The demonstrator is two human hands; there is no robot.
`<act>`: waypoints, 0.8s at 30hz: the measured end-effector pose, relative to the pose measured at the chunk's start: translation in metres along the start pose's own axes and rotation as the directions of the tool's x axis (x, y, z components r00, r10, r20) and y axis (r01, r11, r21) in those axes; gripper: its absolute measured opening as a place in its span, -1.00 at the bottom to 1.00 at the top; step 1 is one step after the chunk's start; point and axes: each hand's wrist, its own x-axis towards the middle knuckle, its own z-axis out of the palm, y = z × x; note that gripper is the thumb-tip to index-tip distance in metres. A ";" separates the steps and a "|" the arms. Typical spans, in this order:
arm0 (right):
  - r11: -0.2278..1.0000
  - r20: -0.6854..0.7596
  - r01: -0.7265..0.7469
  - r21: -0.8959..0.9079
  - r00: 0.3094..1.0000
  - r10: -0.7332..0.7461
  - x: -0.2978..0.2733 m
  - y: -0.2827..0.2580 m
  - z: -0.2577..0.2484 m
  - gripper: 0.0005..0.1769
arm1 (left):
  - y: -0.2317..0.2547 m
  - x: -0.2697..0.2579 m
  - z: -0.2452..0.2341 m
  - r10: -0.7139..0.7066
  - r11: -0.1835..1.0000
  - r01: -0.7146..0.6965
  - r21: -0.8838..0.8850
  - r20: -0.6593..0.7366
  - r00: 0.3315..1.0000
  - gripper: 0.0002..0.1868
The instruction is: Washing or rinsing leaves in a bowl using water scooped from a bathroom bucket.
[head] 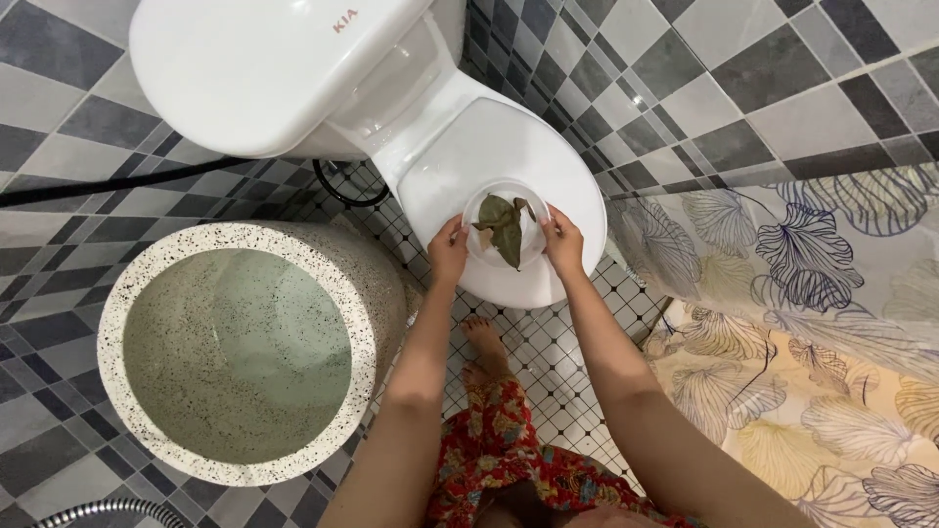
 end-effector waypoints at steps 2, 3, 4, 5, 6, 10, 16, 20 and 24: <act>1.000 0.004 0.014 0.004 1.000 -0.014 0.001 0.003 0.000 -0.60 | -0.002 0.000 0.000 0.002 1.000 -0.002 0.004 0.002 1.000 -0.61; 1.000 0.005 0.029 0.009 1.000 -0.029 0.001 0.004 0.000 -0.60 | -0.002 0.000 0.000 0.006 1.000 -0.006 0.010 0.006 1.000 -0.60; 1.000 0.008 0.030 0.008 1.000 -0.030 -0.001 -0.001 0.000 -0.60 | 0.000 -0.002 -0.002 0.005 1.000 -0.005 0.008 0.003 1.000 -0.60; 1.000 0.011 0.004 -0.005 1.000 -0.004 -0.003 -0.007 0.000 -0.56 | 0.003 -0.003 -0.003 0.021 0.997 -0.020 0.072 -0.008 1.000 -0.58; 1.000 0.013 -0.022 -0.017 1.000 0.022 -0.005 -0.012 0.000 -0.53 | 0.007 -0.004 -0.004 0.037 0.990 -0.034 0.137 -0.018 0.999 -0.55; 0.966 -0.071 0.124 -0.227 0.987 -0.143 -0.007 -0.003 -0.004 -0.50 | 0.002 -0.003 -0.006 0.143 0.981 -0.122 0.152 -0.135 0.981 -0.55; 0.796 -0.095 0.380 -0.472 0.875 -0.474 -0.048 -0.060 -0.003 -0.56 | 0.040 -0.032 -0.032 0.235 0.957 -0.193 0.216 -0.188 0.954 -0.64; 0.799 -0.030 0.448 -0.400 0.865 -0.500 -0.080 -0.103 0.012 -0.90 | 0.067 -0.056 -0.059 0.266 0.963 -0.250 0.098 -0.215 0.940 -0.73; 0.771 0.114 0.566 -0.294 0.821 -0.559 -0.110 -0.152 0.040 -0.81 | 0.077 -0.072 -0.086 0.202 0.956 -0.241 -0.167 -0.222 0.954 -0.74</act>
